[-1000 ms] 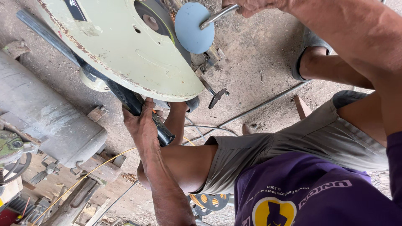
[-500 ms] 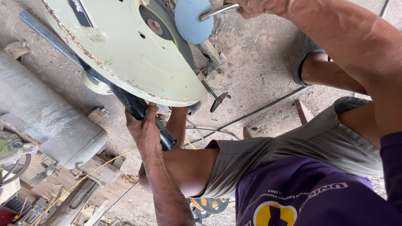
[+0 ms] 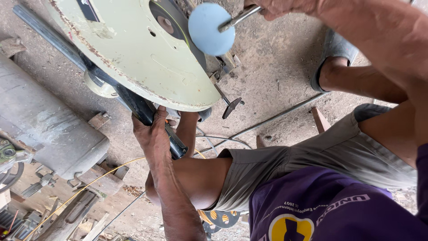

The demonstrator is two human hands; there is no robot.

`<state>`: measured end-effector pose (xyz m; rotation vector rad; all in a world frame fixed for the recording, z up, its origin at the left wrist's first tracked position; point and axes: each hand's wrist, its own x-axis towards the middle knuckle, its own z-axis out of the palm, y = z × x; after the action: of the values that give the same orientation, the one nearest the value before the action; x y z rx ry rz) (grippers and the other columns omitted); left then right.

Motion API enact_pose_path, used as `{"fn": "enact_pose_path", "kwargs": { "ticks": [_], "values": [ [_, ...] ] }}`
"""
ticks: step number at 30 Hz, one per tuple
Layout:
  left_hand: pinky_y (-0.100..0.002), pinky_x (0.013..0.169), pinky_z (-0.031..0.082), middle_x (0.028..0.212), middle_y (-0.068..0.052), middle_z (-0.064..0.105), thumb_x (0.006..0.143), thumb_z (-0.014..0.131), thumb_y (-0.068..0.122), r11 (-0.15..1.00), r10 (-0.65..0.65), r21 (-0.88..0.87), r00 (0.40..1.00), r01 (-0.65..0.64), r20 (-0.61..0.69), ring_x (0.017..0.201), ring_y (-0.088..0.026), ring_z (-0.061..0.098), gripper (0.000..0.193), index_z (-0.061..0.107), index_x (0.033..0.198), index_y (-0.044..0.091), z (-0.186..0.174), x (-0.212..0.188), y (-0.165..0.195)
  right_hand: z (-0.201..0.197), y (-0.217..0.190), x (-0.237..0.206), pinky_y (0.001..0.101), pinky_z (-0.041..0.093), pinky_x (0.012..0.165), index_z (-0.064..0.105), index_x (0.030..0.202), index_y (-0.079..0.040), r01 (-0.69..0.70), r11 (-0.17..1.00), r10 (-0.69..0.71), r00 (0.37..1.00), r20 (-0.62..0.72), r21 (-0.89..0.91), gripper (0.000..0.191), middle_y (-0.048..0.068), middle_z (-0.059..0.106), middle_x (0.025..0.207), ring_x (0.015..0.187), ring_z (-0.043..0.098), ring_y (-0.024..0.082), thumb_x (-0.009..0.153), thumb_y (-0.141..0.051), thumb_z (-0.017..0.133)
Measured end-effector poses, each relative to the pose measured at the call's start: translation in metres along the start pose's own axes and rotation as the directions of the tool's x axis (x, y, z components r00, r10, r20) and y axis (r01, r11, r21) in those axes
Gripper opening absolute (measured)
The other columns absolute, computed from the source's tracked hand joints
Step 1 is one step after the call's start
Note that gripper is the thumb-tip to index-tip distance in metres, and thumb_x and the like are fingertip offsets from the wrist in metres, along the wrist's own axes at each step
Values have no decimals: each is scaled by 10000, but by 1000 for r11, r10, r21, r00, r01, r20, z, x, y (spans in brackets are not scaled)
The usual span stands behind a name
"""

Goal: The person uses a bench grinder to smooth the edges of small circular metal discs. They hold each disc with pliers, press it against the spinning wheel, rotate it to grind all sides, and then place it on the floor with other finished discs.

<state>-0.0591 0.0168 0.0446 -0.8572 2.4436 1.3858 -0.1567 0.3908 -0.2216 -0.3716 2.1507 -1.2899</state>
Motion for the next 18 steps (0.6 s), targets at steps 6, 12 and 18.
{"fn": "enact_pose_path", "kwargs": {
  "ticks": [6, 12, 18],
  "values": [
    [-220, 525, 545, 929, -47, 677, 893, 775, 146, 999, 20, -41, 1000, -20, 17, 609, -98, 631, 525, 507, 1326, 16, 1, 1, 3, 71, -16, 11, 275, 398, 265, 420, 1217, 17, -214, 888, 179, 976, -123, -407, 259, 135, 522, 684, 417, 443, 171, 989, -64, 512],
    [-215, 491, 506, 871, -44, 687, 907, 770, 163, 999, -44, 17, 999, 44, -3, 598, -97, 638, 497, 539, 1321, 13, 1, -3, 6, 211, -51, 38, 228, 492, 297, 360, 1091, -112, -200, 857, 387, 858, -337, 475, 229, 70, 562, 742, 469, 510, 140, 964, -58, 542],
    [-212, 483, 500, 848, -36, 685, 916, 774, 175, 999, -50, 4, 999, 50, 0, 595, -84, 628, 480, 543, 1310, 29, 1, -3, 9, 259, -85, 42, 271, 621, 472, 330, 1059, -82, -71, 900, 305, 808, -504, 430, 368, 97, 630, 836, 633, 652, 160, 934, -210, 652]
  ]
}}
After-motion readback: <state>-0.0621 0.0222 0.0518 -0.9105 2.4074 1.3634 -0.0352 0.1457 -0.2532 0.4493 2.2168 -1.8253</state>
